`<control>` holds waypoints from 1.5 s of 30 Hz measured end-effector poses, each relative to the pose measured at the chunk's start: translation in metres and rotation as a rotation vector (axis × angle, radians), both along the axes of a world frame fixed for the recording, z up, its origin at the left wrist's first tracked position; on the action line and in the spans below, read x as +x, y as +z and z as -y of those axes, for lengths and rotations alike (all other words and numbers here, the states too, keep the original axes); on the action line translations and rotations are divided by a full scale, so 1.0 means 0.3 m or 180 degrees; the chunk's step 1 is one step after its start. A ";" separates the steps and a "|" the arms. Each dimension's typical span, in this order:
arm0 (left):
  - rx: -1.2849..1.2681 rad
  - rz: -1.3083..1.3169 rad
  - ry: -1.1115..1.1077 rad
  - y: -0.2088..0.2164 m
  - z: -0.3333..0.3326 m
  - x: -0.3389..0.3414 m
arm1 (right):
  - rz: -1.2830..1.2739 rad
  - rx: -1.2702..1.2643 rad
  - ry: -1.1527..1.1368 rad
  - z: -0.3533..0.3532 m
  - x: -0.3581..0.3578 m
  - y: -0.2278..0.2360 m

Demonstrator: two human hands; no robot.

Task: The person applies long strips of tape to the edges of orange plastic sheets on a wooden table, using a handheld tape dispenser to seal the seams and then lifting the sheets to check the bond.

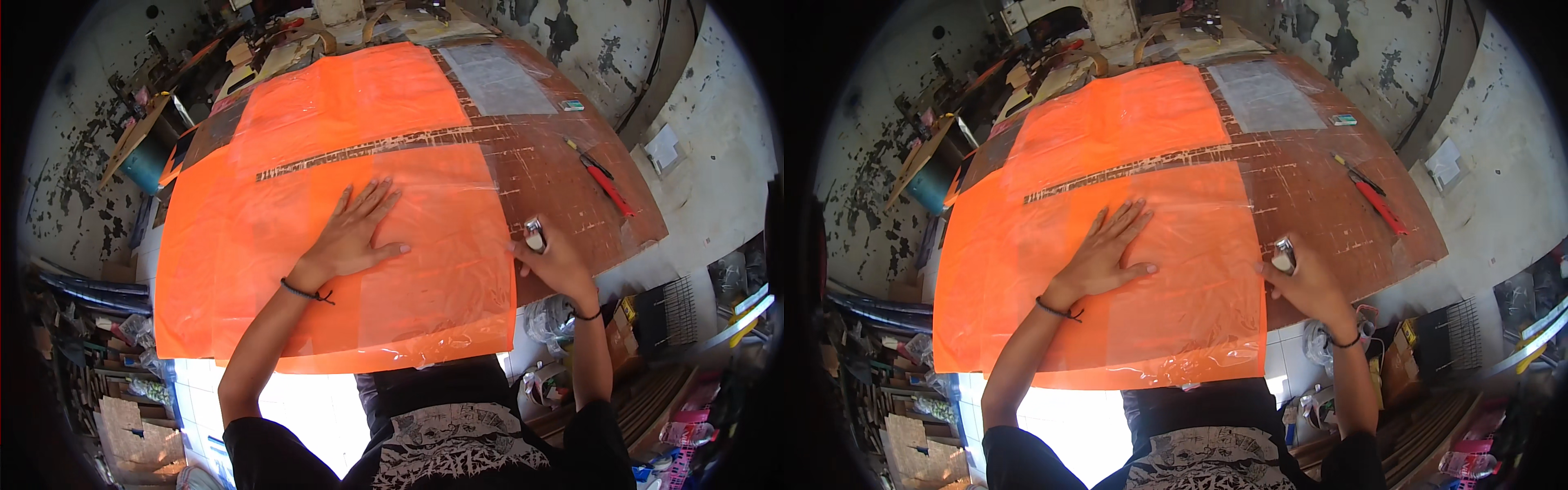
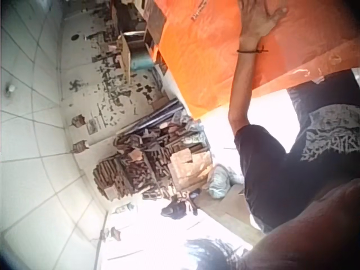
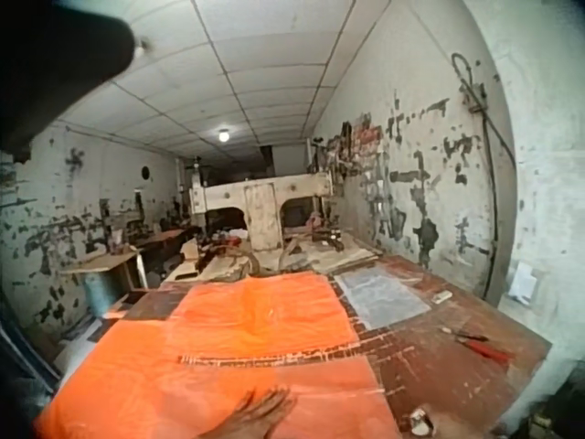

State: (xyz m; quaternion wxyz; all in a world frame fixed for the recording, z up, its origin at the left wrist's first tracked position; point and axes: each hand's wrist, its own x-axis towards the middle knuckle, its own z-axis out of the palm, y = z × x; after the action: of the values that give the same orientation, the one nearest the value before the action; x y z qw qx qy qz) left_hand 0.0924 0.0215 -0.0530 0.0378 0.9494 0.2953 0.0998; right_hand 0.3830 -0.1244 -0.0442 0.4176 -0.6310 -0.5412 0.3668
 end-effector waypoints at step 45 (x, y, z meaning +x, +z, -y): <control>-0.0469 0.0302 0.0418 0.020 0.024 -0.030 | -0.0412 0.0397 -0.1505 0.407 -0.285 -0.231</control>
State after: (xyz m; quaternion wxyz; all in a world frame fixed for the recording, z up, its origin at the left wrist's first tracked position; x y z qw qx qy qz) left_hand 0.0833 0.0142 -0.0470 0.1148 0.9169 0.3613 0.1249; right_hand 0.2974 -0.2466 -0.1135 0.5637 -0.6882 -0.3722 0.2645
